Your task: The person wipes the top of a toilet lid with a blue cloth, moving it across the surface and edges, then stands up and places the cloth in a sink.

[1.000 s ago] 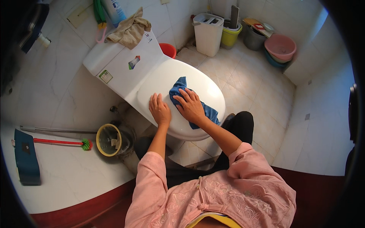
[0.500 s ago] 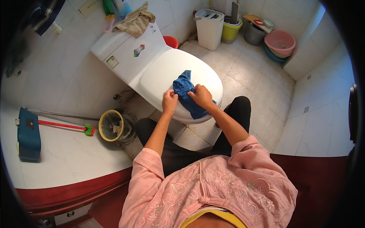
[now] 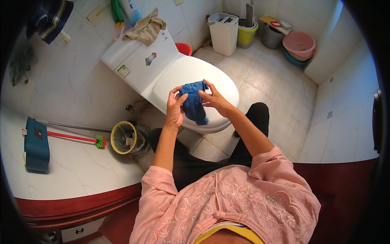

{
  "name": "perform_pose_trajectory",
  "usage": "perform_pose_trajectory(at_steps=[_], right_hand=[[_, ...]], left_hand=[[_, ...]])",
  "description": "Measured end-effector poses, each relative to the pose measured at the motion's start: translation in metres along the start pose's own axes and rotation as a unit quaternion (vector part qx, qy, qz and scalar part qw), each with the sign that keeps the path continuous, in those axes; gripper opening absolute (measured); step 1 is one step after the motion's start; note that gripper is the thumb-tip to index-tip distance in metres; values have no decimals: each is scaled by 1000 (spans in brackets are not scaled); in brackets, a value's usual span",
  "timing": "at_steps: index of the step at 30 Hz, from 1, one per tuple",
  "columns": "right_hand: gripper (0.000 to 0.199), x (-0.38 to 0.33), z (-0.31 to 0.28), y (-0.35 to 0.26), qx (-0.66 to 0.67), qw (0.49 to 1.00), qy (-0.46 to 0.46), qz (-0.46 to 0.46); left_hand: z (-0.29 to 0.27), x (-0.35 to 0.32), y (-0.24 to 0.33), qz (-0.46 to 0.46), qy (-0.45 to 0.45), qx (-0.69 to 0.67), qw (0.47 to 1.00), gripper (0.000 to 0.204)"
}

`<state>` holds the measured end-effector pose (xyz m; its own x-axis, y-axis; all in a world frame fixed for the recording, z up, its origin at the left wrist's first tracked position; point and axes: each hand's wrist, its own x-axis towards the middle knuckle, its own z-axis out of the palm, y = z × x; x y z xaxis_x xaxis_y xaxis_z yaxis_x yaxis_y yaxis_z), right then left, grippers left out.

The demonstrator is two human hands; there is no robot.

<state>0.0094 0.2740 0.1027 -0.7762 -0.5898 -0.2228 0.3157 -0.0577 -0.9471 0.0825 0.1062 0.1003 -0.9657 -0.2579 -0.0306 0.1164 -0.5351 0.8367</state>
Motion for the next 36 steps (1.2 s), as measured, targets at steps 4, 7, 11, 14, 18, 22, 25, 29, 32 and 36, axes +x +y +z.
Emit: perform_pose_trajectory(at_steps=[4, 7, 11, 14, 18, 22, 25, 29, 32, 36], right_hand=[[80, -9, -5, 0, 3, 999, 10, -44], [60, -15, -2, -24, 28, 993, 36, -109], [40, -8, -8, -43, 45, 982, 50, -179], [36, 0, -28, -30, -44, 976, 113, -183], [32, -16, -69, 8, -284, 900, 215, -249], [33, -44, -118, 37, -498, 773, 291, -265], [35, -65, -153, 60, -603, 696, 327, -211], [29, -75, -149, 63, -648, 685, 271, -195], [24, -71, -145, 59, -659, 691, 257, -152], [29, -36, -149, 45, -532, 818, 209, -63]], left_hand=[[9, 6, 32, 58, -22, 66, 996, 32], [9, 10, 59, 102, -26, 124, 987, 29], [24, 19, 81, 141, -5, 189, 972, 29], [19, 33, 71, 275, 160, 508, 801, 36], [-11, 48, 25, 297, 170, 662, 667, 45], [-2, 49, -28, 295, 68, 712, 634, 50], [28, 50, -67, 149, 18, 763, 629, 69], [37, 64, -95, -3, -11, 807, 590, 84], [38, 79, -98, 11, -23, 825, 565, 82], [16, 106, -84, 25, -43, 834, 550, 77]])
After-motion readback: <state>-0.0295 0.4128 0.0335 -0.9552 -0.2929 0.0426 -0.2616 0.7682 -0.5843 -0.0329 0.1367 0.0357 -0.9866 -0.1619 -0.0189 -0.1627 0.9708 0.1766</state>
